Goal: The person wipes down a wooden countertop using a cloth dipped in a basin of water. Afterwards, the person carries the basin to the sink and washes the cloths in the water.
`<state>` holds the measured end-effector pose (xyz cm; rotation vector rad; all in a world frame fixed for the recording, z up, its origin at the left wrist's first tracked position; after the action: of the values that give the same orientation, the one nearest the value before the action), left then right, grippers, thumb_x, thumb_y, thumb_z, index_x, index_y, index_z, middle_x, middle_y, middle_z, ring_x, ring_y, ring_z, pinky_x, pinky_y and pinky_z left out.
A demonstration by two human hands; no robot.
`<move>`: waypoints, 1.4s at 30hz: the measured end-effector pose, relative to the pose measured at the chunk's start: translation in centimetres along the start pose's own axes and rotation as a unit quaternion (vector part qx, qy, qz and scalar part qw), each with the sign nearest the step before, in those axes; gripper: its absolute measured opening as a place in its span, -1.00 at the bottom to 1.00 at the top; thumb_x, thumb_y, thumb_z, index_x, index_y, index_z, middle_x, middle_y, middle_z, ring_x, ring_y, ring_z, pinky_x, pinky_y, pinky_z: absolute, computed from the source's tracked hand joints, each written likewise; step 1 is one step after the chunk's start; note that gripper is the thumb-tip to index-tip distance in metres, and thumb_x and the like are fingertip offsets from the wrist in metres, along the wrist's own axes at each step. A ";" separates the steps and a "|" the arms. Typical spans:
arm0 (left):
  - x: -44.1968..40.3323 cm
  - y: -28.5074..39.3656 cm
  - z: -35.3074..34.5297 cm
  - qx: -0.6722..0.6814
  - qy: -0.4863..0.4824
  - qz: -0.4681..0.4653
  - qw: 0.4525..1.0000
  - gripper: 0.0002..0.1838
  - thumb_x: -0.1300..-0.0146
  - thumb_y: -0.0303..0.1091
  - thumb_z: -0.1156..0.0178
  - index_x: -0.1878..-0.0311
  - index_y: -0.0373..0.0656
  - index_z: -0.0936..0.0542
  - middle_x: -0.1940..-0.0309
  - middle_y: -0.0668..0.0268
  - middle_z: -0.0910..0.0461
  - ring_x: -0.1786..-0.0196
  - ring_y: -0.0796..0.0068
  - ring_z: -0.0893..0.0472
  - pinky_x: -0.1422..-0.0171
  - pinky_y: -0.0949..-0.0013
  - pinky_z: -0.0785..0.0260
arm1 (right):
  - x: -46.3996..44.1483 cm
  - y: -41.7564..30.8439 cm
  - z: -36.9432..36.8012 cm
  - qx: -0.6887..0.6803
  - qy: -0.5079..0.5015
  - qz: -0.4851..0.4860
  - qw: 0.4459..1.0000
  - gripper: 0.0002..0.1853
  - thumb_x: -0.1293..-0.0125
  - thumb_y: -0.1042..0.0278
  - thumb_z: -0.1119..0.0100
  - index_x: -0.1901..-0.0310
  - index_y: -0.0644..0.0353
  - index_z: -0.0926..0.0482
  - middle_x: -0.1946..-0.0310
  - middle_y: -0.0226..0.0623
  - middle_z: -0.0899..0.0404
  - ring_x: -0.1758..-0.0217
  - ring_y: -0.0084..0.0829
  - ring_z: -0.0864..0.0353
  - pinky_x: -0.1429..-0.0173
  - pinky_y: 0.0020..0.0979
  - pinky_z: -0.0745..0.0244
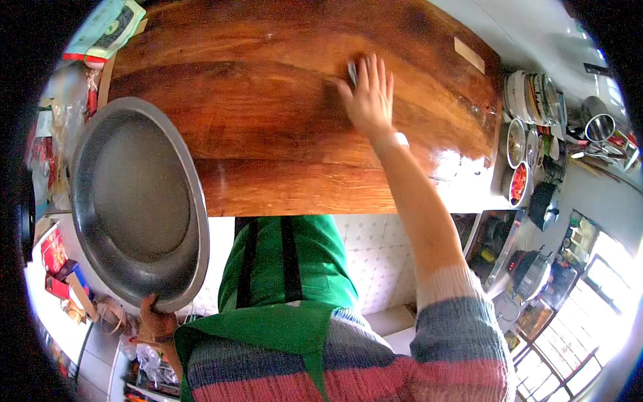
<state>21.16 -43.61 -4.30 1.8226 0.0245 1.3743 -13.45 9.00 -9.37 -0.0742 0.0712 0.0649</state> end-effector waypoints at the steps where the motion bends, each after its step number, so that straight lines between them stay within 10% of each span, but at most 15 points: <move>1: 0.0 -0.2 0.4 -0.003 0.003 -0.006 1.000 -0.71 0.01 -0.49 -0.14 0.16 -0.35 -0.51 0.17 0.19 -0.55 0.06 0.27 -0.54 -0.14 0.21 -0.39 | -2.7 -1.8 -0.2 -0.008 0.022 -0.001 1.000 -0.22 -0.40 -0.21 0.20 -0.40 0.32 -0.07 -0.47 0.00 0.06 -0.56 -0.11 0.15 -0.56 -0.06 0.28; 7: -0.4 -0.1 -1.6 0.005 -0.034 -0.012 0.999 -0.74 -0.02 -0.49 -0.13 0.18 -0.35 -0.52 0.20 0.20 -0.54 0.08 0.31 -0.54 -0.12 0.22 -0.39 | 12.4 -15.7 1.0 -0.100 -0.185 0.241 0.947 -0.11 -0.22 -0.35 0.00 -0.41 0.16 -0.13 -0.50 -0.26 0.06 -0.57 -0.29 0.16 -0.58 -0.12 0.28; 10: -0.2 0.1 -1.0 -0.029 -0.029 -0.014 0.999 -0.75 -0.01 -0.51 -0.13 0.19 -0.35 -0.52 0.21 0.22 -0.54 0.12 0.32 -0.54 -0.12 0.25 -0.39 | 11.3 -4.9 -0.2 0.050 -0.207 0.103 0.972 -0.21 -0.19 0.15 -0.26 -0.41 0.13 -0.14 -0.48 -0.20 0.01 -0.55 -0.22 0.07 -0.56 -0.09 0.17; 12: -0.3 0.5 -0.1 -0.050 -0.009 -0.035 0.998 -0.74 0.00 -0.52 -0.14 0.18 -0.35 -0.52 0.22 0.24 -0.53 0.14 0.33 -0.54 -0.11 0.26 -0.40 | 6.3 2.2 -0.2 -0.022 0.026 0.002 0.999 -0.48 -0.32 0.39 -0.07 -0.32 0.18 -0.31 -0.42 -0.16 -0.14 -0.52 -0.20 -0.01 -0.55 -0.11 0.08; 17: -0.4 0.6 -1.0 -0.042 -0.015 -0.049 0.998 -0.72 0.03 -0.52 -0.15 0.17 -0.34 -0.52 0.24 0.27 -0.51 0.15 0.35 -0.53 -0.07 0.27 -0.41 | 2.1 5.5 1.8 -0.431 0.040 -0.261 0.863 -0.69 -0.41 0.35 -0.02 -0.13 0.16 -0.55 -0.10 -0.20 -0.57 -0.19 -0.39 -0.50 -0.33 -0.38 -0.30; 18: -0.8 0.4 -0.6 -0.040 -0.028 -0.044 0.998 -0.71 0.04 -0.53 -0.15 0.16 -0.33 -0.52 0.23 0.26 -0.51 0.14 0.35 -0.53 -0.07 0.27 -0.42 | 1.6 3.1 4.2 -0.554 0.095 -0.211 0.800 -0.71 -0.39 0.33 -0.09 -0.10 0.15 -0.58 -0.01 -0.24 -0.62 -0.03 -0.53 -0.56 -0.19 -0.46 -0.39; 20: -1.3 0.0 -0.5 -0.039 -0.050 -0.036 0.997 -0.69 0.05 -0.53 -0.15 0.15 -0.34 -0.52 0.23 0.26 -0.50 0.12 0.35 -0.53 -0.06 0.27 -0.43 | 0.6 -3.1 10.0 -0.487 0.008 -0.215 0.847 -0.70 -0.34 0.47 -0.07 -0.09 0.20 -0.56 -0.03 -0.21 -0.61 -0.03 -0.47 -0.58 -0.17 -0.44 -0.45; 22: -1.7 -0.5 -1.0 -0.041 -0.065 -0.030 0.997 -0.68 0.06 -0.53 -0.15 0.15 -0.35 -0.51 0.22 0.26 -0.50 0.09 0.34 -0.52 -0.06 0.26 -0.44 | -0.4 -11.2 13.8 -0.581 0.060 0.073 0.808 -0.51 -0.01 0.77 0.09 0.00 0.26 -0.57 -0.01 -0.12 -0.61 -0.11 -0.24 -0.58 -0.23 -0.31 -0.47; 25: -1.8 -0.7 -3.1 -0.030 -0.133 -0.028 0.990 -0.86 -0.05 -0.49 -0.14 0.30 -0.31 -0.51 0.23 0.19 -0.54 0.11 0.22 -0.56 -0.12 0.13 -0.47 | 2.7 -27.3 14.5 -0.405 0.039 0.337 0.849 -0.68 -0.18 0.52 -0.09 0.01 0.11 -0.57 0.03 -0.18 -0.59 -0.11 -0.23 -0.53 -0.17 -0.22 -0.45; 29: -1.7 -1.7 -4.2 -0.037 -0.125 -0.013 0.991 -0.65 0.11 -0.62 -0.12 0.14 -0.37 -0.52 0.29 0.16 -0.55 0.18 0.28 -0.58 0.00 0.24 -0.49 | 3.6 -33.9 7.3 -0.082 -0.150 0.376 0.911 -0.57 -0.31 0.17 -0.07 -0.19 0.07 -0.43 -0.30 -0.30 -0.32 -0.41 -0.32 -0.22 -0.45 -0.14 -0.10; 33: 0.7 -0.7 -9.3 -0.010 -0.144 -0.045 0.989 -0.37 0.14 -0.68 -0.11 -0.15 -0.40 -0.36 0.07 0.16 -0.50 0.05 0.26 -0.55 -0.05 0.30 -0.44 | 5.7 -33.3 4.6 -0.124 -0.075 0.444 0.884 -0.39 -0.35 -0.03 0.04 -0.36 0.05 -0.24 -0.43 -0.24 -0.09 -0.51 -0.27 -0.02 -0.51 -0.10 0.08; 39: 1.4 -0.4 -12.9 -0.013 -0.166 -0.037 0.985 -0.46 0.14 -0.67 -0.07 -0.05 -0.43 -0.41 0.18 0.21 -0.50 0.14 0.37 -0.52 0.05 0.36 -0.37 | 5.8 -32.3 2.9 -0.129 -0.123 0.497 0.849 -0.55 -0.37 0.07 0.06 -0.24 -0.01 -0.38 -0.41 -0.32 -0.14 -0.47 -0.26 -0.11 -0.50 -0.07 0.05; 42: 1.3 -0.8 -14.1 -0.022 -0.189 -0.026 0.981 -0.60 0.11 -0.62 -0.08 0.09 -0.38 -0.44 0.32 0.27 -0.47 0.27 0.39 -0.51 0.15 0.35 -0.36 | 2.5 -31.0 4.1 -0.283 -0.140 0.413 0.854 -0.71 -0.32 0.33 0.01 -0.06 -0.01 -0.54 -0.09 -0.23 -0.48 -0.21 -0.20 -0.43 -0.30 -0.21 -0.32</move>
<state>10.69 -34.08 -3.07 2.0023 -0.1558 0.9672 -8.59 -21.39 -3.21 -0.6246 -0.2183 0.9639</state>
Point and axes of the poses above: each hand's wrist, its own x-axis away from the middle knuckle, its own z-axis out of the back of the hand, y = z × x, the point moved 8 cm from there along -x, towards the middle knuckle
